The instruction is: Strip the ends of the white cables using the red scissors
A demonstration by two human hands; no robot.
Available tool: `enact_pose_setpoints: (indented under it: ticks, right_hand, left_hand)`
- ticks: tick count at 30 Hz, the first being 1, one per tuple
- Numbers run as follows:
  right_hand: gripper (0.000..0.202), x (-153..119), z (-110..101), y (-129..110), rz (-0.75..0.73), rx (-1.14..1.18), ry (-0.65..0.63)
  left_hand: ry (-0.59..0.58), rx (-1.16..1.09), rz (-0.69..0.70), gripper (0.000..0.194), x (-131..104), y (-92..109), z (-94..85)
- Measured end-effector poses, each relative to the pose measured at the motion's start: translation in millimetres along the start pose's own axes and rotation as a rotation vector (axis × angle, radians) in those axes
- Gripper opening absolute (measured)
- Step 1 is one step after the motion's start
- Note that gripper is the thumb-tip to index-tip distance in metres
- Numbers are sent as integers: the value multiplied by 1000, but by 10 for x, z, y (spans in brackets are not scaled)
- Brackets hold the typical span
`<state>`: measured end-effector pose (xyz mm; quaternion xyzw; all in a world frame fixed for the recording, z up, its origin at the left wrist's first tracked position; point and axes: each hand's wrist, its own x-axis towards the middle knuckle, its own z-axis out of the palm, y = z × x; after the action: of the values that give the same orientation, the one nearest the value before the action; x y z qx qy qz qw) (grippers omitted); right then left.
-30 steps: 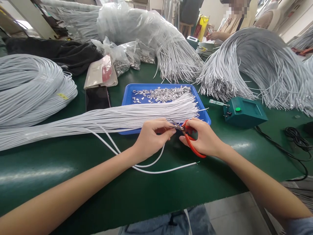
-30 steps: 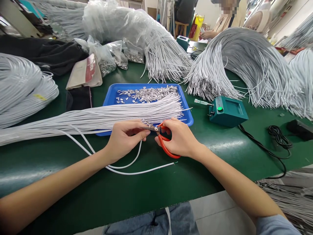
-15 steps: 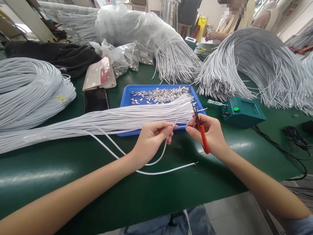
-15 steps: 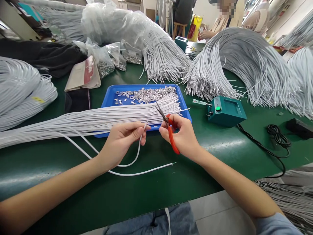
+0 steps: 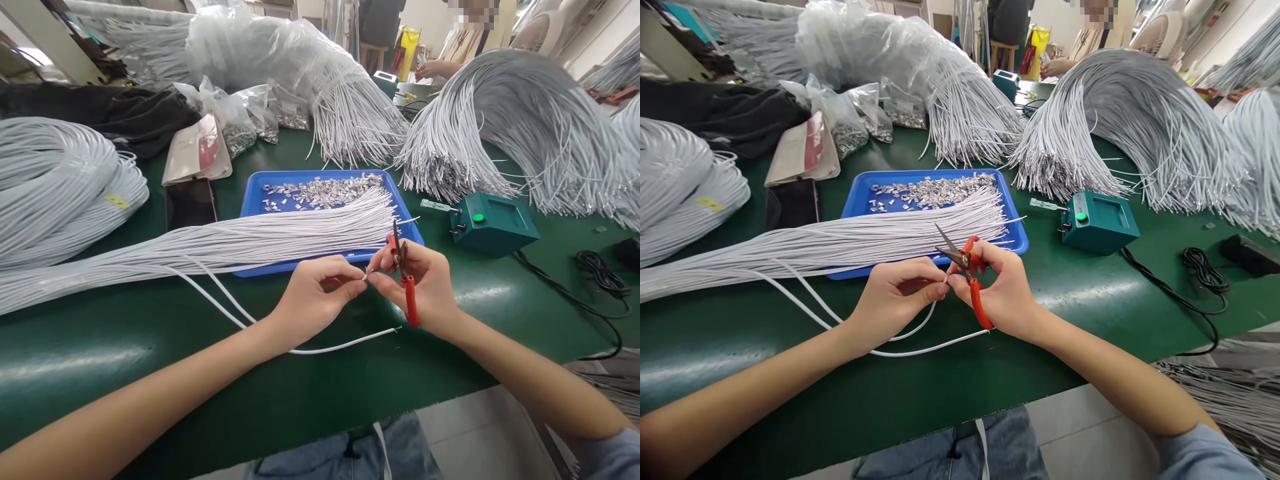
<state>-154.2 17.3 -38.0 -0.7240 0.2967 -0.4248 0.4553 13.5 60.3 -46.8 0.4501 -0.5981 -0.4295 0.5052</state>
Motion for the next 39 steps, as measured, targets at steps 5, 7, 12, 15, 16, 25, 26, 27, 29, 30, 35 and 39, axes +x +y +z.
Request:
enact_pose_setpoints:
  ticks: [5, 7, 12, 15, 16, 25, 26, 27, 29, 30, 35, 39]
  right_hand:
    - [15, -35, 29, -9, 10, -20, 47]
    - [16, -52, 46, -17, 28, 6, 62]
    - [16, -93, 79, -30, 67, 41, 90]
    - [15, -116, 90, -34, 57, 52, 62]
    - [16, -121, 90, -35, 42, 54, 57]
    - [12, 14, -38, 26, 19, 58, 110]
    - [11, 27, -47, 37, 26, 86, 74]
    - [12, 33, -50, 47, 23, 112, 38]
    - [13, 32, -43, 62, 8, 159, -26]
    - [13, 26, -36, 65, 0, 179, -51]
    - [16, 5, -1, 49, -20, 235, -89]
    - [17, 15, 1, 51, -41, 166, -42]
  left_hand:
    - [36, -9, 27, 6, -22, -20, 30]
    - [59, 0, 50, 7, -33, -30, 46]
    - [105, 56, 74, 8, -52, -50, 60]
    - [146, 89, 50, 9, -40, -58, 44]
    - [164, 83, 40, 10, -31, -60, 38]
    - [-57, -191, -123, 14, -36, -22, 49]
    - [-80, -204, -146, 15, -44, -16, 50]
    - [-99, -216, -161, 15, -48, -11, 50]
    - [-119, -233, -171, 16, -50, -3, 48]
    - [-123, -240, -172, 16, -47, 0, 47]
    - [-127, -257, -154, 20, -32, 5, 47]
    - [-95, -226, -112, 18, -37, -21, 56]
